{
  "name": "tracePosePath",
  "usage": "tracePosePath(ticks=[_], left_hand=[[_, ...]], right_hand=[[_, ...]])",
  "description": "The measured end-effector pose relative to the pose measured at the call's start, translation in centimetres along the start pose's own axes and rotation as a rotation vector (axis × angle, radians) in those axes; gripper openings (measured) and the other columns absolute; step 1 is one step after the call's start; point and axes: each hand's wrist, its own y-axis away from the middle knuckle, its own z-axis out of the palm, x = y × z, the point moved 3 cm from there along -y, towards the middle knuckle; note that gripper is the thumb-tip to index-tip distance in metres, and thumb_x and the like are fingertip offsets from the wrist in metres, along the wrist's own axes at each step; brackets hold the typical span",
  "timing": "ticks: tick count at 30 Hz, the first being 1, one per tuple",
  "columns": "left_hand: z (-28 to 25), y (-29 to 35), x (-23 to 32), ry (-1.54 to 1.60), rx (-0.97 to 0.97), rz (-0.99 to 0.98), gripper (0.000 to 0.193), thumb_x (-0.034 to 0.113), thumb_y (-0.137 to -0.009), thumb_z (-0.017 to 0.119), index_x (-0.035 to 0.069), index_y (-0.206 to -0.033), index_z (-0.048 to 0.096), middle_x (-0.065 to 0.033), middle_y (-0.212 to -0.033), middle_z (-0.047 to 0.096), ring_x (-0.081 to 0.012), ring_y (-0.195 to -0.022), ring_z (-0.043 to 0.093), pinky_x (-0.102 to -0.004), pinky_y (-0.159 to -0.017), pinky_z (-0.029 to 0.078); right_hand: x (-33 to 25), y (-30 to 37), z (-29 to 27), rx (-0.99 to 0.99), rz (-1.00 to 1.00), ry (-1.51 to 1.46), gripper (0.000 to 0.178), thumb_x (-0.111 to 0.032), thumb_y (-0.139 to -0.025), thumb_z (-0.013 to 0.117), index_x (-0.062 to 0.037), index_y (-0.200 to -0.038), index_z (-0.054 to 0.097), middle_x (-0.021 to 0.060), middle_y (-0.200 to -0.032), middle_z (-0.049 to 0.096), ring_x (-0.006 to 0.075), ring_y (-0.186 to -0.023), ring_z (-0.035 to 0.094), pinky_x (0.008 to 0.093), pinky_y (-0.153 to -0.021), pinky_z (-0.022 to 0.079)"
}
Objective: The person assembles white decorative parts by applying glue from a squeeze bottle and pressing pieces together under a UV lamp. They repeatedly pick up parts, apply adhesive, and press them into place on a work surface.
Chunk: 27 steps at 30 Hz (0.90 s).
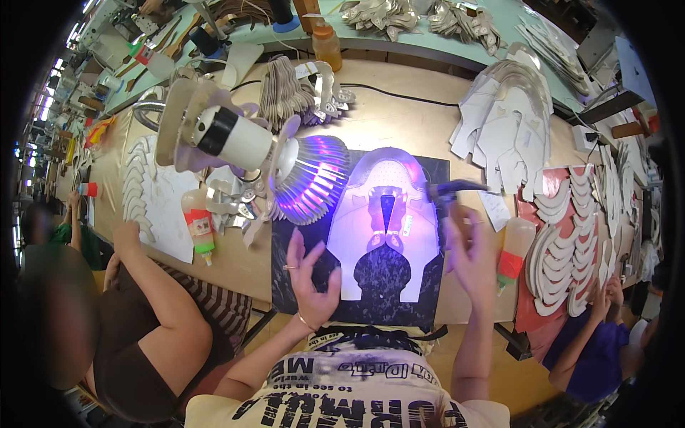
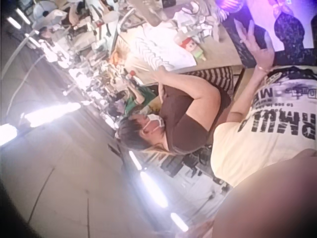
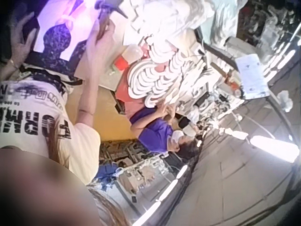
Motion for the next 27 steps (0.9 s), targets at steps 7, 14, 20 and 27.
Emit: tracePosePath(ticks=[7,14,20,27], left_hand=[[0.5,-1.3,-0.6,0.013,0.038,-0.011,0.039,0.001,-0.089,0.061,-0.003,-0.127,0.056,-0.0235,-0.149,0.037,-0.0329,-0.131,0.046,-0.0408,-0.106,0.04],[1.3,-4.0,-2.7,0.044,0.075,-0.074,0.025,0.002,-0.089,0.063,-0.003,-0.113,0.06,-0.0155,-0.122,0.053,-0.0234,-0.1,0.06,-0.0339,-0.088,0.047],[1.4,-3.9,-2.9,0.067,0.14,-0.136,0.014,0.004,-0.085,0.066,-0.002,-0.093,0.058,-0.0191,-0.105,0.056,-0.0342,-0.096,0.056,-0.0401,-0.087,0.045],[1.4,-4.5,-1.7,-0.005,0.056,-0.12,0.019,0.003,-0.084,0.066,-0.002,-0.102,0.062,-0.0166,-0.109,0.057,-0.0308,-0.098,0.056,-0.0383,-0.085,0.046]], right_hand=[[3.7,0.6,-4.2,0.551,-0.035,0.796,0.043,-0.025,-0.096,0.063,0.0066,-0.125,0.058,0.0207,-0.117,0.054,0.0323,-0.108,0.056,0.0401,-0.091,0.046],[1.8,-2.0,0.3,0.294,-0.159,0.264,0.043,-0.023,-0.093,0.068,0.0001,-0.128,0.06,0.0123,-0.093,0.062,0.0284,-0.081,0.062,0.0381,-0.076,0.05],[0.0,-4.8,5.3,0.261,-0.412,0.34,0.035,-0.017,-0.089,0.072,0.0013,-0.118,0.064,0.0123,-0.081,0.063,0.0215,-0.07,0.062,0.0322,-0.067,0.049],[-6.7,-7.4,0.8,0.408,-0.847,0.123,0.02,-0.011,-0.086,0.074,0.001,-0.099,0.066,0.0096,-0.076,0.059,0.0191,-0.066,0.057,0.0285,-0.059,0.044]])
